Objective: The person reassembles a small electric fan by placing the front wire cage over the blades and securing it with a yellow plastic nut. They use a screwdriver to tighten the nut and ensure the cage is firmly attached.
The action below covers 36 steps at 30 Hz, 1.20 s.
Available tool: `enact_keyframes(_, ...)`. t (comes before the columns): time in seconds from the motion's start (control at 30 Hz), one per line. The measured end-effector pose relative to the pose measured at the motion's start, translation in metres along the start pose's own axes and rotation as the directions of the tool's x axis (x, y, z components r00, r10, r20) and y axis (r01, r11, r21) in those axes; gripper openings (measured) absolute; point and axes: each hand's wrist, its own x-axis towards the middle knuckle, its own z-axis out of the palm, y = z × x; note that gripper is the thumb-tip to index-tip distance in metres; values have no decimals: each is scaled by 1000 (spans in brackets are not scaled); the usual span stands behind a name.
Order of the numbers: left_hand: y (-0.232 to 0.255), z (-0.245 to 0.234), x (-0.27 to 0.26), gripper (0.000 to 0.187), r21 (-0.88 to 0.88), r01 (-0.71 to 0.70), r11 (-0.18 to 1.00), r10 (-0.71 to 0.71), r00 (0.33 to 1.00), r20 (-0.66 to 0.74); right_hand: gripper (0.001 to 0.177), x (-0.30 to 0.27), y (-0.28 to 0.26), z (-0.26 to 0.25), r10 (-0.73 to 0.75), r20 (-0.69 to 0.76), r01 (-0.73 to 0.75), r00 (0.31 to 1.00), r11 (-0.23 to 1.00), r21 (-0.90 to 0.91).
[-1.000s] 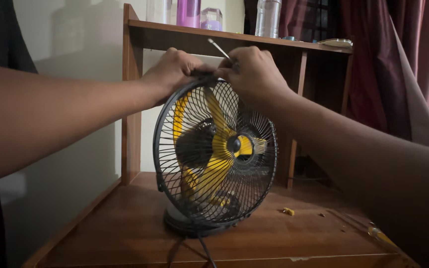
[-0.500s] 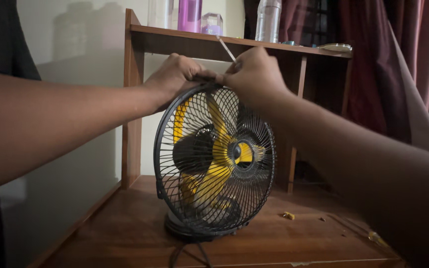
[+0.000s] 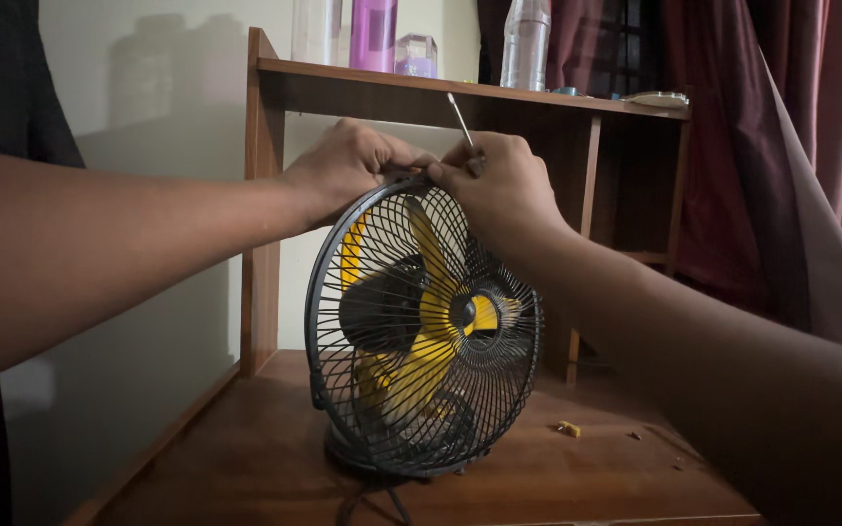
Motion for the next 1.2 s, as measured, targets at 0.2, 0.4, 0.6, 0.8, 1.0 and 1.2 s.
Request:
enact_keyframes(0.2, -2, 2, 1, 28, -24, 3, 1000, -3, 1000, 5, 28, -2, 4, -9, 185, 84, -189, 979, 981, 44)
enact_keyframes(0.4, 2, 6, 0, 30, -6, 42, 999, -42, 999, 19, 26, -15, 16, -26, -136, 245, 195, 960, 953, -233)
enact_keyframes(0.6, 6, 6, 1, 33, -14, 88, 996, -88, 995, 42, 39, -28, -7, -42, 162, 307, -79, 938, 960, -267)
enact_keyframes(0.8, 12, 1, 0, 33, -49, 97, 994, -93, 993, 71, 39, -33, -19, -47, 209, 336, -146, 918, 968, -204)
enact_keyframes(1.0, 13, 1, 1, 33, -30, 90, 995, -88, 994, 68, 42, -29, -16, -46, 108, 301, -41, 947, 974, -223)
enact_keyframes(1.2, 14, 0, 0, 33, -31, 93, 995, -90, 994, 62, 40, -23, -8, -44, 63, 309, 18, 949, 967, -253)
